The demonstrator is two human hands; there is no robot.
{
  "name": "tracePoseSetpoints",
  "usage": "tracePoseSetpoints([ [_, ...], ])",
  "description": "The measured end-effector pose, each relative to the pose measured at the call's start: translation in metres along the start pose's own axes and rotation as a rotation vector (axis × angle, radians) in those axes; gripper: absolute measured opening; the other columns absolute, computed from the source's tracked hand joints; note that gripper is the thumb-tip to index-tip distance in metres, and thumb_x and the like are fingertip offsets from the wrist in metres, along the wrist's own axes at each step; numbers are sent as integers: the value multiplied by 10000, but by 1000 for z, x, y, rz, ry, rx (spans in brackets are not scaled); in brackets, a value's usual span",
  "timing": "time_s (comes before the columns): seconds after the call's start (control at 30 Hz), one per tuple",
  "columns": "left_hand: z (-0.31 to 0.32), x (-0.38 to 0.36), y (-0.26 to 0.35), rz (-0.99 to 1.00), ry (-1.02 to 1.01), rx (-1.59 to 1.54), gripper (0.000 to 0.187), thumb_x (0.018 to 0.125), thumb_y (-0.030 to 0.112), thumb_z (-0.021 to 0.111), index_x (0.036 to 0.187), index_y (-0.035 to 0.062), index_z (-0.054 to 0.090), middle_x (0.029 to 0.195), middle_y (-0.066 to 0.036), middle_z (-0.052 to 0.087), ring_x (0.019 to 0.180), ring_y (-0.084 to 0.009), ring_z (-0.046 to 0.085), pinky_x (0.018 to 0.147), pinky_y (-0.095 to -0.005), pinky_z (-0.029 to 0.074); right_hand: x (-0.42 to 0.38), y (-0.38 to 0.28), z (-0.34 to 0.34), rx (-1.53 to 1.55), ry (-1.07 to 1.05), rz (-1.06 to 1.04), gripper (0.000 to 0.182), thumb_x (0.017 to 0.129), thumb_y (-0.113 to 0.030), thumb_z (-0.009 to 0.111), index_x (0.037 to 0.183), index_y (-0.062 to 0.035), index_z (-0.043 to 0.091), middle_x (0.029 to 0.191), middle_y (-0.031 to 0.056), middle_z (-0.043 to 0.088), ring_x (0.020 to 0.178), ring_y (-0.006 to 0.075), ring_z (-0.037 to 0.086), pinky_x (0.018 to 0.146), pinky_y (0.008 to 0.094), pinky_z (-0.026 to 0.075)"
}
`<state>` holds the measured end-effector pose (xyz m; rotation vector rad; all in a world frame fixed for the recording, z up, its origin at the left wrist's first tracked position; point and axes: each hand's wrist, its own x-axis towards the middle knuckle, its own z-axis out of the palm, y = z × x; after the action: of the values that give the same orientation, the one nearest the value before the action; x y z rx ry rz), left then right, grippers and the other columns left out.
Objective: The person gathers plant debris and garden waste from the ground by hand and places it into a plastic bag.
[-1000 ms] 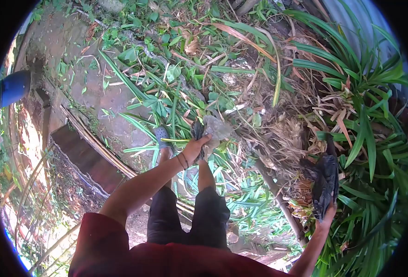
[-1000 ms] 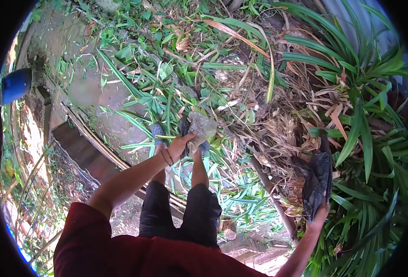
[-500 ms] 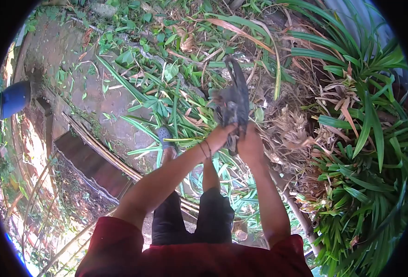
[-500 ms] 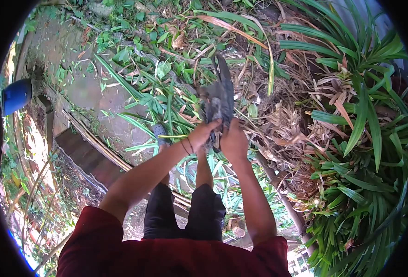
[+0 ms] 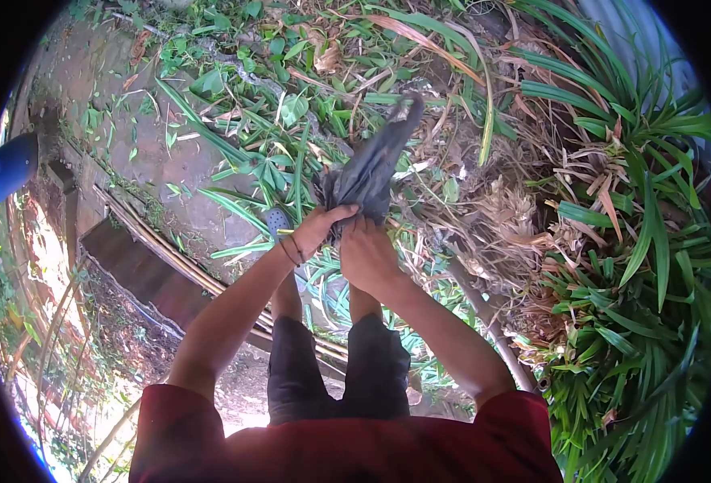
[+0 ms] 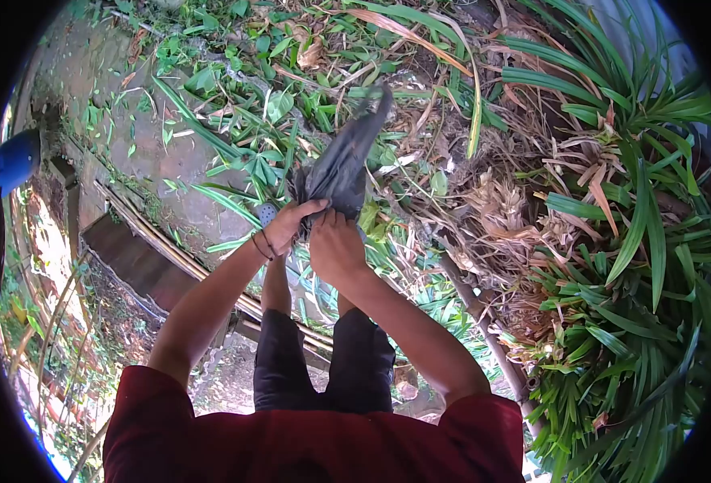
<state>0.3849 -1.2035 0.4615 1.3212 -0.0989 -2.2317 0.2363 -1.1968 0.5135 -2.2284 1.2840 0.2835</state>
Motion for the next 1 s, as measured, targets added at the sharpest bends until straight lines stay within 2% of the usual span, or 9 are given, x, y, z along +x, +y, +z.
tracePoseSetpoints([
  [0.17, -31, -10, -27, 107, 87, -9, 174, 903, 161, 671, 980, 6, 690, 891, -36, 691, 777, -105, 657, 701, -259, 517, -13, -7, -21, 283, -104, -98, 484, 863, -210, 628, 1170, 156, 551, 1030, 248, 612, 992, 387, 625, 869, 417, 510],
  [0.27, -77, -10, -48, 137, 87, 56, 203, 896, 121, 662, 1043, -18, 680, 942, -56, 707, 829, -122, 672, 753, -275, 535, -17, -13, -52, 336, -148, -138, 555, 883, -307, 673, 1270, 72, 551, 1100, 230, 595, 1046, 373, 598, 928, 425, 481],
  [0.33, -77, -21, -38, 172, 66, 246, 274, 889, 91, 642, 1130, -40, 653, 1029, -67, 712, 905, -126, 668, 819, -301, 541, -9, -10, -73, 490, 52, -221, 552, 885, -329, 695, 1324, -24, 560, 1167, 207, 564, 1119, 348, 554, 984, 439, 444],
  [0.47, -74, -40, -31, 289, 134, 282, 283, 873, 55, 621, 1140, -34, 655, 1054, -64, 711, 936, -126, 661, 838, -295, 532, 29, 19, -67, 247, 218, -55, 814, 850, -419, 738, 1476, -38, 384, 1347, 259, 418, 1271, 418, 424, 1097, 502, 348],
  [0.57, -86, -43, -29, 127, 110, 90, 296, 854, 24, 619, 1143, -27, 655, 1062, -65, 708, 921, -133, 667, 843, -284, 525, 40, 26, 11, 426, 178, 178, 943, 862, -554, 697, 1534, -48, 272, 1448, 279, 315, 1355, 448, 340, 1139, 512, 297],
  [0.63, -79, -45, -28, 152, 130, 86, 288, 866, 46, 592, 1139, -21, 657, 1048, -64, 703, 914, -151, 673, 854, -289, 523, 45, 13, 48, 999, -56, 245, 1021, 873, -646, 635, 1551, -18, 200, 1499, 283, 243, 1407, 439, 276, 1155, 492, 278],
  [0.77, -79, -45, -34, 52, 167, -174, 277, 929, 173, 529, 1113, 6, 651, 1032, -65, 691, 935, -171, 677, 862, -317, 529, 56, -20, 60, 1335, 16, 304, 1018, 871, -574, 696, 1541, 15, 207, 1499, 261, 278, 1397, 368, 334, 1138, 438, 322],
  [0.9, -93, -41, -39, 39, 145, -147, 290, 942, 202, 534, 1123, 3, 644, 1051, -75, 690, 938, -170, 676, 858, -310, 528, 63, -29, 41, 1652, 36, 264, 876, 876, -217, 787, 1534, 7, 254, 1280, 110, 588, 1160, 172, 578, 998, 310, 451],
  [1.0, -93, -46, -25, 79, 31, 344, 235, 975, 146, 490, 1057, 3, 657, 992, -38, 685, 895, -166, 667, 830, -304, 521, 59, -28, 23, 1779, 0, 241, 697, 880, -134, 761, 1454, -1, 389, 1251, 88, 599, 1100, 150, 588, 959, 297, 462],
])
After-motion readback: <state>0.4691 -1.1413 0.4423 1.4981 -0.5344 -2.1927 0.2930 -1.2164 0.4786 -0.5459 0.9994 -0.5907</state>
